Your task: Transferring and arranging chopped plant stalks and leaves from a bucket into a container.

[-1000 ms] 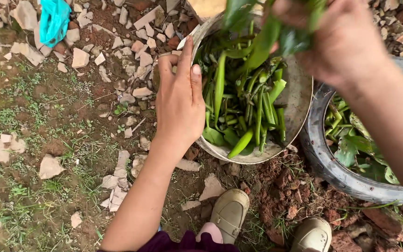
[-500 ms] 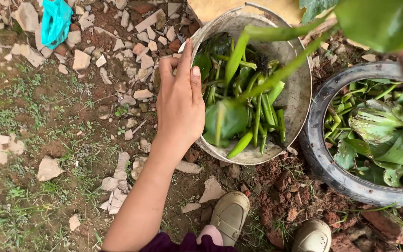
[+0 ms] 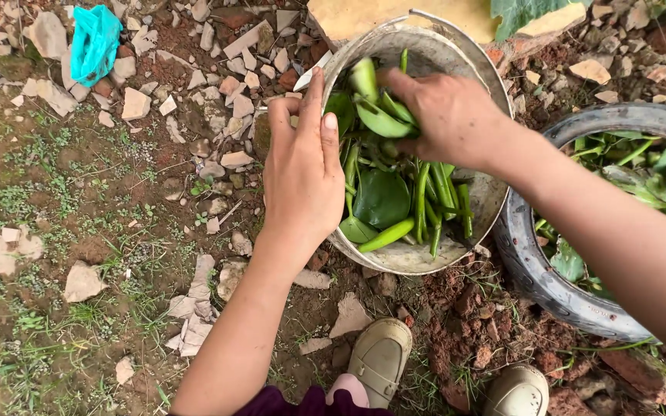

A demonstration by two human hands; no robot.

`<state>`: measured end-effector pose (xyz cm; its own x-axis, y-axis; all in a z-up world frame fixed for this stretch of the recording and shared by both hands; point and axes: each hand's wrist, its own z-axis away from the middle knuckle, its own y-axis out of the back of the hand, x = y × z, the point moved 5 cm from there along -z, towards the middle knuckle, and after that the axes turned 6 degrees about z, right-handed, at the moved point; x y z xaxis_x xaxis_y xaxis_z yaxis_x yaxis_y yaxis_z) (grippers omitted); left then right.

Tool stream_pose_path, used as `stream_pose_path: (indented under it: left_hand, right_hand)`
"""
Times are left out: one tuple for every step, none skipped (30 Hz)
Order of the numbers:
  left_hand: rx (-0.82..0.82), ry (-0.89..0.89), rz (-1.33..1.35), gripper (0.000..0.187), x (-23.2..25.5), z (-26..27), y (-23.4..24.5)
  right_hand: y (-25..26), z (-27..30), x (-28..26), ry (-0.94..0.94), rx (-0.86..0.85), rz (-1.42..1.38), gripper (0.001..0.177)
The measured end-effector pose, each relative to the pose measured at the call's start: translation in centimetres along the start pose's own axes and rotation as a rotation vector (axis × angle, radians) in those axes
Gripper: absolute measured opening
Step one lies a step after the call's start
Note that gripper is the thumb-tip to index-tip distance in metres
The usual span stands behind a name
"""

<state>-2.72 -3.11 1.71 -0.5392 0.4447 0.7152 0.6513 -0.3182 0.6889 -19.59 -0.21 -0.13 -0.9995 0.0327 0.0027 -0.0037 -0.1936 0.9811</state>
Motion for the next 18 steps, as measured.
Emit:
stream_pose_path:
  left_hand:
    - [-0.001,-0.001,-0.001,0.051,0.0,0.0,-0.1]
    - [-0.002,0.001,-0.011,0.05,0.0,0.0,-0.2]
    - [-0.004,0.003,-0.022,0.05,0.1,0.0,-0.4]
    - [-0.003,0.002,-0.021,0.05,0.1,0.0,-0.3]
    - [0.001,-0.015,-0.026,0.05,0.3,0.1,-0.3]
    - [0.002,-0.031,-0.031,0.05,0.4,0.1,-0.3]
    - [-0.002,-0.031,-0.029,0.05,0.4,0.3,-0.4]
    - [0.002,-0.028,-0.022,0.05,0.5,0.2,-0.4]
    - [0.005,-0.025,-0.015,0.05,0.5,0.1,-0.5]
    - [0.003,-0.027,-0.014,0.05,0.5,-0.1,-0.5]
    - [0.011,-0.02,-0.028,0.05,0.4,-0.2,-0.6]
    - [0.019,-0.011,-0.042,0.05,0.3,-0.3,-0.5]
    - [0.017,-0.008,-0.041,0.05,0.1,-0.3,-0.6]
    - [0.015,0.032,-0.01,0.05,-0.2,-0.5,-0.7]
    - [0.012,0.073,0.021,0.05,-0.5,-0.7,-0.8]
    - [0.015,0.071,0.022,0.05,-0.6,-0.9,-0.5]
    - [0.009,0.119,0.04,0.05,-0.9,-1.1,-0.3]
    - [0.002,0.17,0.057,0.051,-1.3,-1.2,0.0]
  right_hand:
    - [-1.3,-0.5,0.5,-0.001,0.0,-0.001,0.078]
    - [-2.4,-1.0,0.9,0.017,0.024,-0.044,0.063]
    - [-3.6,-1.4,1.3,0.035,0.048,-0.088,0.053]
    - [-3.8,-1.7,1.2,0.034,0.048,-0.087,0.053]
    - [-4.2,-1.9,1.3,0.001,0.046,-0.099,0.062]
    - [-4.6,-2.1,1.4,-0.035,0.041,-0.113,0.073]
    - [-4.7,-1.6,1.1,-0.039,0.039,-0.114,0.073]
    - [-4.1,-1.2,0.9,-0.014,0.16,-0.183,0.038]
    - [-3.4,-0.7,0.7,0.011,0.281,-0.251,0.03]
    - [-4.4,-0.7,1.2,0.008,0.281,-0.251,0.03]
    - [-4.4,-0.2,1.3,0.137,0.493,-0.284,0.029]
    - [-4.5,0.6,1.2,0.273,0.701,-0.315,0.057]
    - [-3.3,1.0,0.8,0.273,0.698,-0.315,0.057]
    - [-2.1,1.3,0.7,0.398,0.645,-0.746,0.031]
    - [-0.9,1.5,0.5,0.517,0.566,-1.176,0.045]
    - [-0.2,1.9,1.2,0.519,0.568,-1.173,0.045]
    - [-0.5,1.7,2.4,0.276,0.462,-1.17,0.021]
    - [-0.9,1.7,3.6,0.036,0.349,-1.157,0.022]
